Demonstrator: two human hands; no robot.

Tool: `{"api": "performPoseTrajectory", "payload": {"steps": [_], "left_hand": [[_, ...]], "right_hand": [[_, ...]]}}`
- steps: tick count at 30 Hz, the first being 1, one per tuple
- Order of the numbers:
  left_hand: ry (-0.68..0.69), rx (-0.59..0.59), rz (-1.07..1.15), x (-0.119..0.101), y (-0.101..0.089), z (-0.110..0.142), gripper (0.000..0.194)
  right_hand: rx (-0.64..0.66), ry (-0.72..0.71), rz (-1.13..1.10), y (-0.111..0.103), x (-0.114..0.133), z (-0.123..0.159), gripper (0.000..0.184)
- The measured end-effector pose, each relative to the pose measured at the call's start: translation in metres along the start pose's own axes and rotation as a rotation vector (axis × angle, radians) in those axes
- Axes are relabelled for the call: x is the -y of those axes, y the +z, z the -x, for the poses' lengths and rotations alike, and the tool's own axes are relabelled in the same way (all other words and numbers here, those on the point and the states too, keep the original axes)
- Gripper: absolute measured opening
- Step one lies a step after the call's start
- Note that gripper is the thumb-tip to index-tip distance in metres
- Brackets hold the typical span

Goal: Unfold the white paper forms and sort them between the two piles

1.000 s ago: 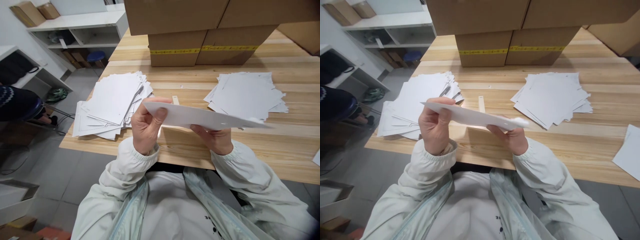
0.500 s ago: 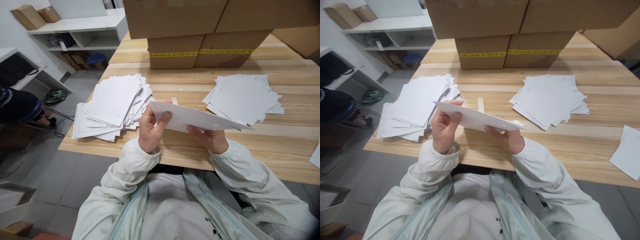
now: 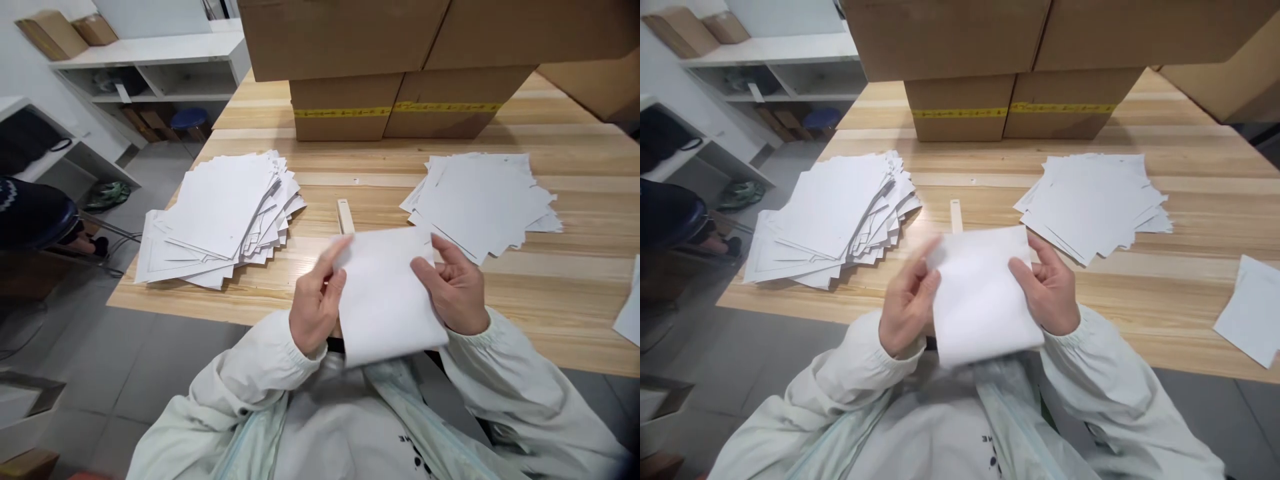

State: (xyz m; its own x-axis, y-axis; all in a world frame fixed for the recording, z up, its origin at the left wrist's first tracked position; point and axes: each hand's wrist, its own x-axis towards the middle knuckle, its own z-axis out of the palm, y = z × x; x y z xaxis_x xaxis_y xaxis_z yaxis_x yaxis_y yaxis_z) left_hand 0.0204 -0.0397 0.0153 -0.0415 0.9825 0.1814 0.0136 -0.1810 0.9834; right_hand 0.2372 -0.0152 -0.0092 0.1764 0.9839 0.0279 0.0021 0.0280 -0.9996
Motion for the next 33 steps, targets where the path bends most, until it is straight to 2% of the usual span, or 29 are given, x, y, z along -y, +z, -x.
{"api": "performPoseTrajectory", "payload": {"steps": [2,4,6,7,11,17,21,24,27,29,31,33], "left_hand": [[-0.21,0.168,-0.035,0.008,0.0,0.001,0.013],[-0.466,0.287,0.034,0.014,0.003,-0.005,0.013],[-0.659,0.311,0.129,0.018,0.007,-0.013,0.014],[-0.705,0.301,0.15,0.019,0.01,-0.018,0.015],[-0.729,0.225,0.117,0.019,0.015,-0.035,0.018],[-0.724,0.172,0.098,0.022,0.011,-0.049,0.018],[-0.704,0.155,0.106,0.026,0.01,-0.057,0.019],[-0.717,0.153,0.124,0.027,0.009,-0.063,0.02],[-0.737,0.163,0.156,0.027,0.009,-0.067,0.019],[-0.739,0.155,0.165,0.027,0.008,-0.069,0.019],[-0.725,0.134,0.171,0.027,0.008,-0.071,0.022],[-0.708,0.112,0.182,0.028,0.007,-0.071,0.026]], "right_hand": [[0.055,0.151,0.0,-0.014,-0.01,0.0,0.064],[0.056,0.226,-0.014,-0.023,-0.017,-0.001,0.068],[0.048,0.243,-0.033,-0.029,-0.022,-0.005,0.07],[0.048,0.238,-0.041,-0.029,-0.023,-0.007,0.071],[0.04,0.188,-0.055,-0.026,-0.028,-0.018,0.071],[0.029,0.119,-0.05,-0.016,-0.035,-0.027,0.07],[0.031,0.075,0.088,-0.018,-0.039,-0.031,0.074],[0.03,-0.183,0.536,-0.028,-0.031,-0.041,0.061],[-0.095,-0.546,1.015,-0.031,-0.009,-0.06,0.036],[-0.098,-0.69,1.098,-0.02,0.009,-0.079,0.028],[0.047,-0.75,1.035,0.005,0.024,-0.1,0.03],[0.245,-0.767,0.969,0.041,0.032,-0.121,0.035]]}}
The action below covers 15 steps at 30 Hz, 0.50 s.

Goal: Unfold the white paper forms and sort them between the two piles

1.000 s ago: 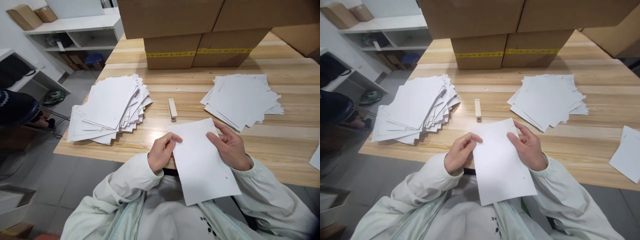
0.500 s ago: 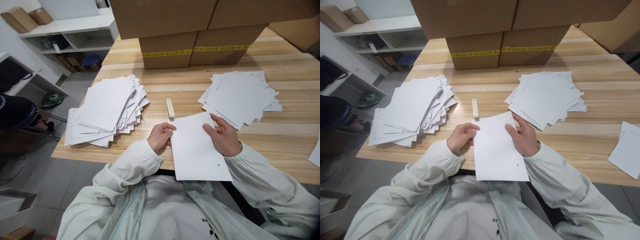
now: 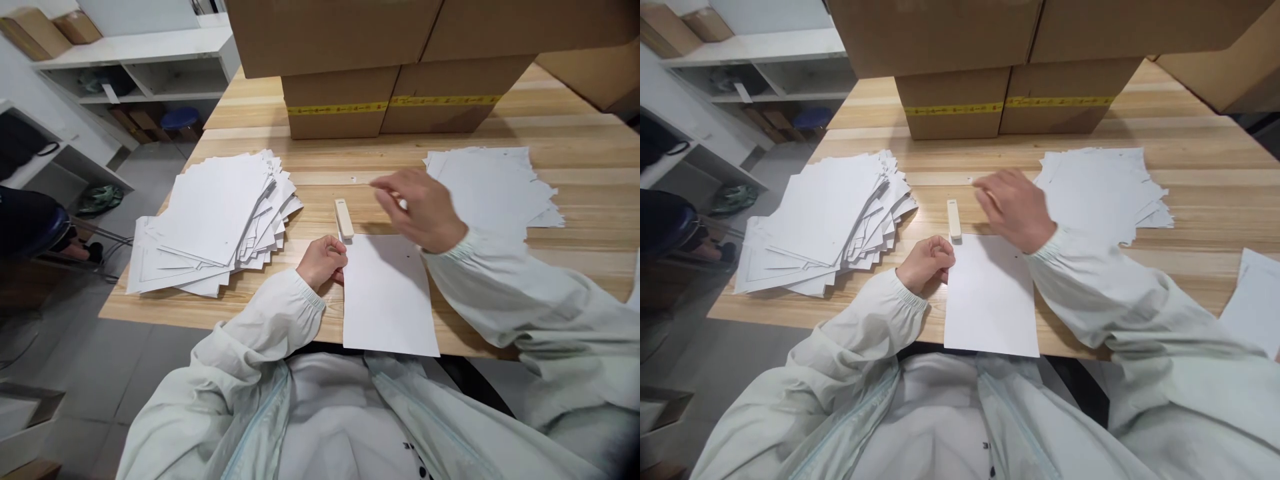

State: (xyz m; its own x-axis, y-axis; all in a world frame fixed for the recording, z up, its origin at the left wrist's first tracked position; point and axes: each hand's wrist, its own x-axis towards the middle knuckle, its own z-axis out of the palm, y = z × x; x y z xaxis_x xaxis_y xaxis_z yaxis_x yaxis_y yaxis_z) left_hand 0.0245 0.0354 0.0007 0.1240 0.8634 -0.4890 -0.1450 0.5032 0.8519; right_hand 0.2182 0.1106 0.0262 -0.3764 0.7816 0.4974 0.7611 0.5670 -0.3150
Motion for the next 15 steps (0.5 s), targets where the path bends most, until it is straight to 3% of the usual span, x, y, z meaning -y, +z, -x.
{"api": "performPoseTrajectory", "payload": {"steps": [4,8,12,15], "left_hand": [[-0.003,0.004,0.012,0.003,-0.001,-0.002,0.028],[0.001,0.0,0.008,0.003,-0.001,-0.006,0.028],[0.005,0.018,-0.002,0.003,-0.001,-0.008,0.029],[0.011,0.039,0.012,0.01,-0.007,0.0,0.029]], "right_hand": [[0.165,-0.11,-0.06,0.055,0.027,-0.05,0.042],[0.27,-0.081,-0.046,0.1,0.044,-0.052,0.045],[0.222,-0.007,-0.068,0.11,0.045,-0.047,0.045],[0.112,0.017,-0.171,0.092,0.034,-0.046,0.046]]}}
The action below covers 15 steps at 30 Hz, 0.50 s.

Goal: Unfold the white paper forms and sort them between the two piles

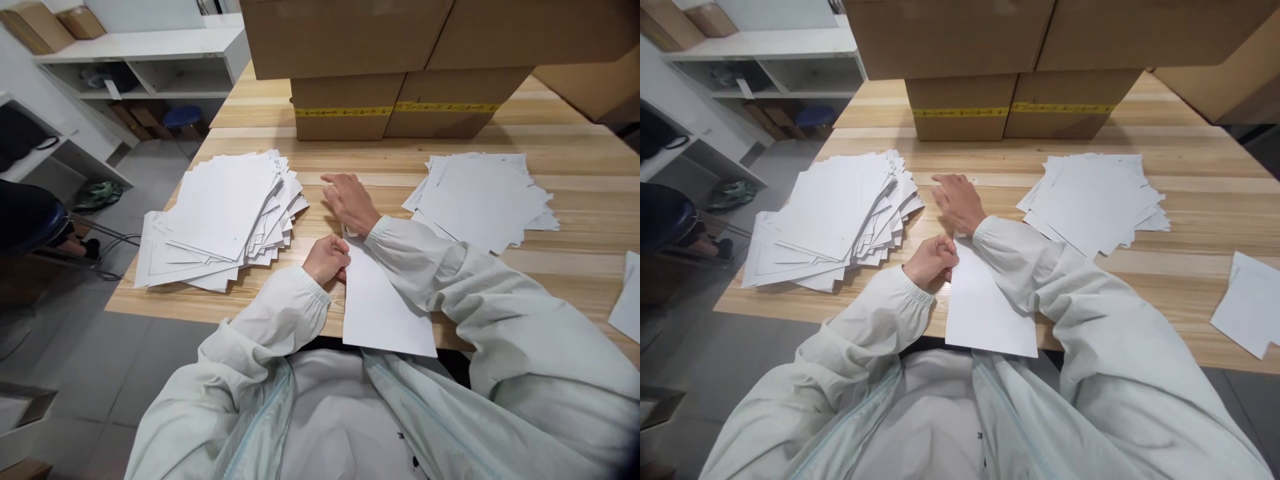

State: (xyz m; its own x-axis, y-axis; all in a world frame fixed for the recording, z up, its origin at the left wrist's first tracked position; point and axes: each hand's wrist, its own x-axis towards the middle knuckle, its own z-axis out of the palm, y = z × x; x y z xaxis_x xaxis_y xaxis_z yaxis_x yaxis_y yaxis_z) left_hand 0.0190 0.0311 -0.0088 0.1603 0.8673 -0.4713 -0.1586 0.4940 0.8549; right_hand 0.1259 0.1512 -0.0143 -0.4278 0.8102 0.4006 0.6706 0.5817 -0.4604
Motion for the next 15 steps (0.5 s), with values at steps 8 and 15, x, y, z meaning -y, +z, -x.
{"api": "performPoseTrajectory", "payload": {"steps": [8,15], "left_hand": [[0.393,-0.098,0.023,0.015,-0.034,0.056,0.025],[0.742,-0.095,-0.146,-0.004,-0.014,0.059,0.011]], "right_hand": [[-0.103,0.553,-0.627,-0.093,-0.004,0.144,0.052],[-0.087,0.84,-0.708,-0.11,0.006,0.17,0.044]]}}
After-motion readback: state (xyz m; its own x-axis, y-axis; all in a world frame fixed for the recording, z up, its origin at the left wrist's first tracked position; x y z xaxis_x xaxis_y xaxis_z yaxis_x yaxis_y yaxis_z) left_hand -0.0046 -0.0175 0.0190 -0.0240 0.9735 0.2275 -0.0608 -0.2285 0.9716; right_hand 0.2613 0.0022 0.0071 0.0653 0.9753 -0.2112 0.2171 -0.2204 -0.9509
